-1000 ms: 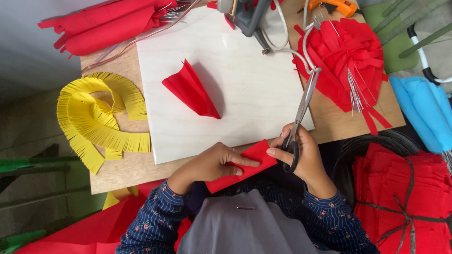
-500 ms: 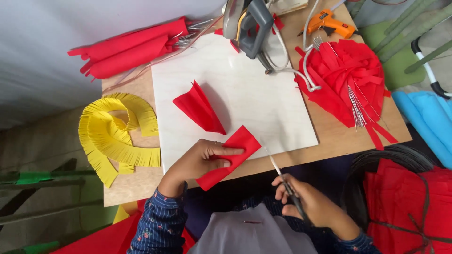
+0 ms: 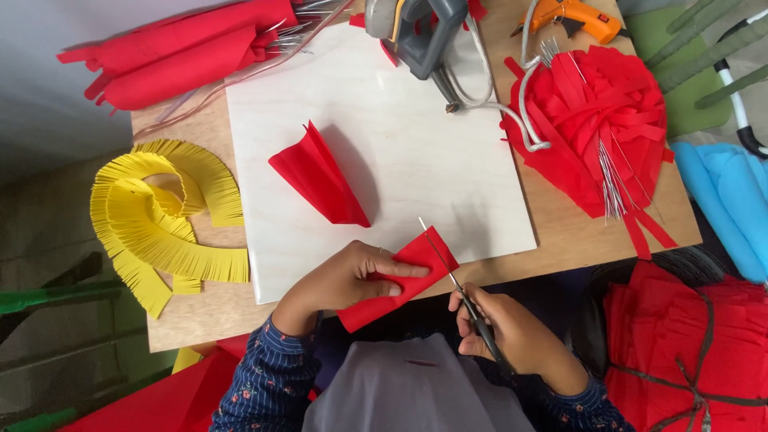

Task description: Folding red fabric and cutting it into small strips using scissors on a workbench.

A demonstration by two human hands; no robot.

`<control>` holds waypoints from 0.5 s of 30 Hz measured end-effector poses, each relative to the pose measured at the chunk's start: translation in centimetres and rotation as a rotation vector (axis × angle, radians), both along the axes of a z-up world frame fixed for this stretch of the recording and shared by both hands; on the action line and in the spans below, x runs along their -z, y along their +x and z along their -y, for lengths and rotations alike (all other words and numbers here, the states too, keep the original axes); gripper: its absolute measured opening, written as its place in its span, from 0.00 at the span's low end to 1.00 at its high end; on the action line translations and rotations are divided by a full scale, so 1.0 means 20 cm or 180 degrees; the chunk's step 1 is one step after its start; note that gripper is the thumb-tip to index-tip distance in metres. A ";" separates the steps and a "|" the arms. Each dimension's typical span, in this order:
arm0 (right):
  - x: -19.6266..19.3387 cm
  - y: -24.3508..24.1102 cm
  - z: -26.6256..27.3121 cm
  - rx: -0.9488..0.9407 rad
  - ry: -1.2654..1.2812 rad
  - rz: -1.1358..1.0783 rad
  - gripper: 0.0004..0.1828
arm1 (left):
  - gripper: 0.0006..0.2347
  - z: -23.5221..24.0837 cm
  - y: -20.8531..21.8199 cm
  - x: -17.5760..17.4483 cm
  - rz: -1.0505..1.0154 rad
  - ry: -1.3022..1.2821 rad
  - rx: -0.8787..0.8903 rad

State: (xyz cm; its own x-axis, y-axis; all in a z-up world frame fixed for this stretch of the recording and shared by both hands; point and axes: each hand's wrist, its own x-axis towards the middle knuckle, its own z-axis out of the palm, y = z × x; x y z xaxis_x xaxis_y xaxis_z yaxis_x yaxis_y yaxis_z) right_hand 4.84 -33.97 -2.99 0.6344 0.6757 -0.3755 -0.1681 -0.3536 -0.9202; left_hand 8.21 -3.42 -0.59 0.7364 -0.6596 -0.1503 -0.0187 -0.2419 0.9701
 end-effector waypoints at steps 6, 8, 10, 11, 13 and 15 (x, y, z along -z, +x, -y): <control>-0.02 0.01 0.00 -0.0006 0.0029 -0.0030 0.23 | 0.18 0.01 0.02 0.05 -0.0211 -0.0099 -0.0006; -0.03 0.01 -0.01 0.0000 -0.0053 0.0043 0.19 | 0.18 0.01 0.02 0.06 -0.0234 -0.0096 -0.0002; -0.04 0.01 -0.01 -0.0003 -0.0134 0.0124 0.16 | 0.18 0.01 0.03 0.06 -0.0250 -0.0092 -0.0005; -0.03 0.01 0.00 0.0023 -0.0197 0.0072 0.16 | 0.20 0.01 0.03 0.06 -0.0215 -0.0108 0.0021; -0.01 0.00 0.01 0.0033 -0.0264 0.0010 0.16 | 0.21 0.01 0.03 0.07 -0.0191 -0.0127 0.0032; 0.00 -0.02 0.02 0.0070 -0.0288 0.0036 0.16 | 0.19 0.01 0.04 0.08 -0.0182 -0.0113 0.0087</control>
